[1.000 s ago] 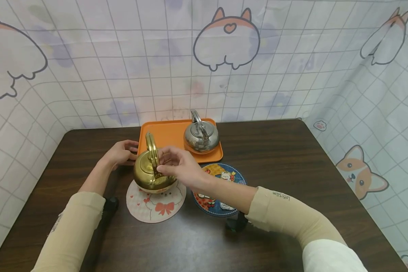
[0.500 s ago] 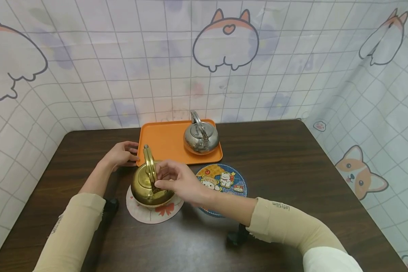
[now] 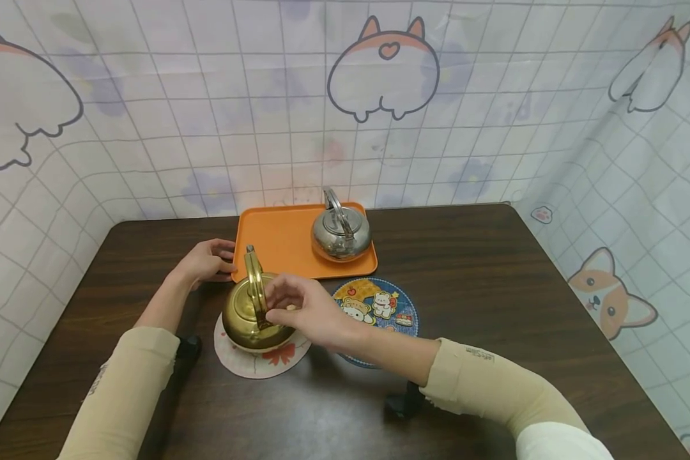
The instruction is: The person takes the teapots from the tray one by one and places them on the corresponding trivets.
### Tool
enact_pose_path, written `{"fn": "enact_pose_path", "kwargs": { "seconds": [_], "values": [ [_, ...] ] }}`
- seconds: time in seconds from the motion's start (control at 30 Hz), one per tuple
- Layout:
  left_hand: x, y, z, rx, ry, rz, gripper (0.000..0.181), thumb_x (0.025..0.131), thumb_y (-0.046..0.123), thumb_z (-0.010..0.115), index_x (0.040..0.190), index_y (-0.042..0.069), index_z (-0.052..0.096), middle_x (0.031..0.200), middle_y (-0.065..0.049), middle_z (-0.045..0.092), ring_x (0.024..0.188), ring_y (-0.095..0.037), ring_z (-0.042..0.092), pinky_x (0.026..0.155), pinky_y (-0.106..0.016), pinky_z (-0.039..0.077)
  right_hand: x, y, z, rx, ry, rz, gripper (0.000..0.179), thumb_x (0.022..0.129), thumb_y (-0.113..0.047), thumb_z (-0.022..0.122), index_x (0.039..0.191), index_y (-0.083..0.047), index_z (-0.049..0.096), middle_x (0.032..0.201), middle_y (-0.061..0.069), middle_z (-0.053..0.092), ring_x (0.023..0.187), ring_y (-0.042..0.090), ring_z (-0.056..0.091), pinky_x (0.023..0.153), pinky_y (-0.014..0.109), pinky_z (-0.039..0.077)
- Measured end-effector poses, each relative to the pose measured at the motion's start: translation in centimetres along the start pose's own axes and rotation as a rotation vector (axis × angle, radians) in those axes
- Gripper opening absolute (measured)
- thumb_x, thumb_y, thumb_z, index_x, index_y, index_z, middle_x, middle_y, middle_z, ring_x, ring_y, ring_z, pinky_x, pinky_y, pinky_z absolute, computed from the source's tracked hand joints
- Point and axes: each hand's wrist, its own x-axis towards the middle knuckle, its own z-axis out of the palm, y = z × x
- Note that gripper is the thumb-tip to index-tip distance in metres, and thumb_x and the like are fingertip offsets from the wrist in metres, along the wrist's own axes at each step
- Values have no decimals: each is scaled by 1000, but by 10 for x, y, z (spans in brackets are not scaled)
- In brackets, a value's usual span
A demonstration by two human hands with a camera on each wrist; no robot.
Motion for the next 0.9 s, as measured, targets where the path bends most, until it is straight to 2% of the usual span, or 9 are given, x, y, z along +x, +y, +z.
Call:
{"fn": "enact_pose_path", "kwargs": {
  "seconds": [0.13,0.27,0.47,0.67,0.9],
  "values": [
    [-1,1,-1,7,-2,-1,68,99,-5,62,157,-9,26,144,-33,41,93,-19,66,84,-37,61,0,0,-9,8,0,14,19,96,5,67,114,2,63,106,8,67,96,13,64,87,27,56],
    [-1,1,-2,11,-6,6,68,99,-5,62,157,-9,25,144,-33,41,94,-20,66,84,-38,61,1,0,-20,25,11,20,20,97,6,66,117,5,61,111,17,65,98,16,64,90,29,56],
    [-1,0,-1,16,-7,7,68,99,-4,62,156,-8,26,144,-33,42,96,-22,66,85,-38,61,4,-3,-40,-16,51,-13,21,98,5,65,118,7,60,114,23,64,100,18,64,89,29,55],
    [-1,0,0,10,-4,6,66,100,-4,62,156,-7,28,143,-32,42,100,-26,65,85,-36,61,8,-6,-64,-77,152,-54,19,99,2,65,117,2,62,117,20,63,108,23,62,94,33,54],
    [1,0,0,10,4,-1,64,100,-5,62,155,-6,30,142,-30,43,101,-26,65,85,-35,61,17,-10,-94,-152,288,-107,16,98,1,68,114,2,65,111,12,65,107,23,60,97,36,51]
  ]
}}
